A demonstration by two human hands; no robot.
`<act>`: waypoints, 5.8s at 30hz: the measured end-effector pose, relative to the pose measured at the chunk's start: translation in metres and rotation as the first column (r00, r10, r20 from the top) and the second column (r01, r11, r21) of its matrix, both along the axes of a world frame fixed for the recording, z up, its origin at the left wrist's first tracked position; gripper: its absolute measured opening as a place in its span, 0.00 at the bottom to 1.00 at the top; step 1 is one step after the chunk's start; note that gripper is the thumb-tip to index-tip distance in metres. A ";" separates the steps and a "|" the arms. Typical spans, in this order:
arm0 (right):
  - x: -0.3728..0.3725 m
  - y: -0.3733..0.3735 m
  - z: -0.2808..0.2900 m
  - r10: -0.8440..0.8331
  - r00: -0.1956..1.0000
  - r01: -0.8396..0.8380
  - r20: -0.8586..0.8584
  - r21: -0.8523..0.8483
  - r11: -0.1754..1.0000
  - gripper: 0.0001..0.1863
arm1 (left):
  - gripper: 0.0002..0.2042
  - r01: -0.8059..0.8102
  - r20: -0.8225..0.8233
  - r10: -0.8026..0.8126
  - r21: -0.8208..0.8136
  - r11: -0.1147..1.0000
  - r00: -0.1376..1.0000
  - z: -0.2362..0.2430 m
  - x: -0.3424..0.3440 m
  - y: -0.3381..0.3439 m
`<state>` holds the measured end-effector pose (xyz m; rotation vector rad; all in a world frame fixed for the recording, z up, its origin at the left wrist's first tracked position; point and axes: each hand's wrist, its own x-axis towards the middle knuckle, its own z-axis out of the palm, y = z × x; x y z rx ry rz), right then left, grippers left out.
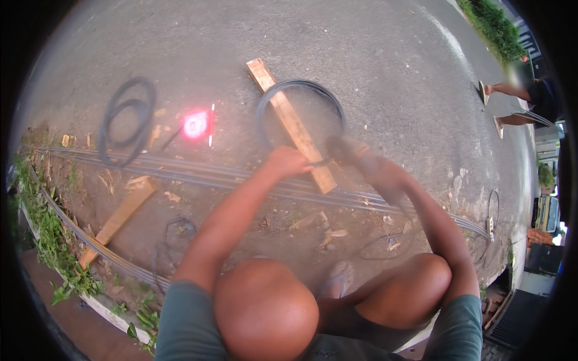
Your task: The person uses an angle grinder to cut a metal rod that is resting on a wooden plank. They hold the rod with one hand and operate the grinder with the other, producing sparks as the cut progresses. The person repeats this process on multiple sections of the rod.
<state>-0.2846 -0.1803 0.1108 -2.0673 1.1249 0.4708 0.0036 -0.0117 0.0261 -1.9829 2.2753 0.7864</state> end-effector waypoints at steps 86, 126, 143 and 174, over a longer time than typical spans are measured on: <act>-0.003 0.010 0.009 -0.040 0.998 0.040 -0.043 0.013 0.999 0.40 | 0.26 0.008 0.054 -0.007 -0.022 1.000 0.999 0.000 -0.002 -0.001; -0.009 0.006 0.006 -0.057 0.998 0.058 -0.018 0.060 0.997 0.40 | 0.27 -0.009 0.038 0.008 0.039 0.999 0.999 0.006 -0.004 -0.003; 0.004 0.009 0.015 -0.037 0.998 0.038 -0.055 0.018 0.999 0.37 | 0.27 -0.015 0.024 0.015 -0.005 1.000 1.000 0.001 -0.004 -0.001; 0.003 0.012 0.019 -0.034 0.996 0.035 -0.077 0.013 0.999 0.39 | 0.27 -0.012 0.034 0.012 -0.004 1.000 0.999 0.003 -0.002 -0.001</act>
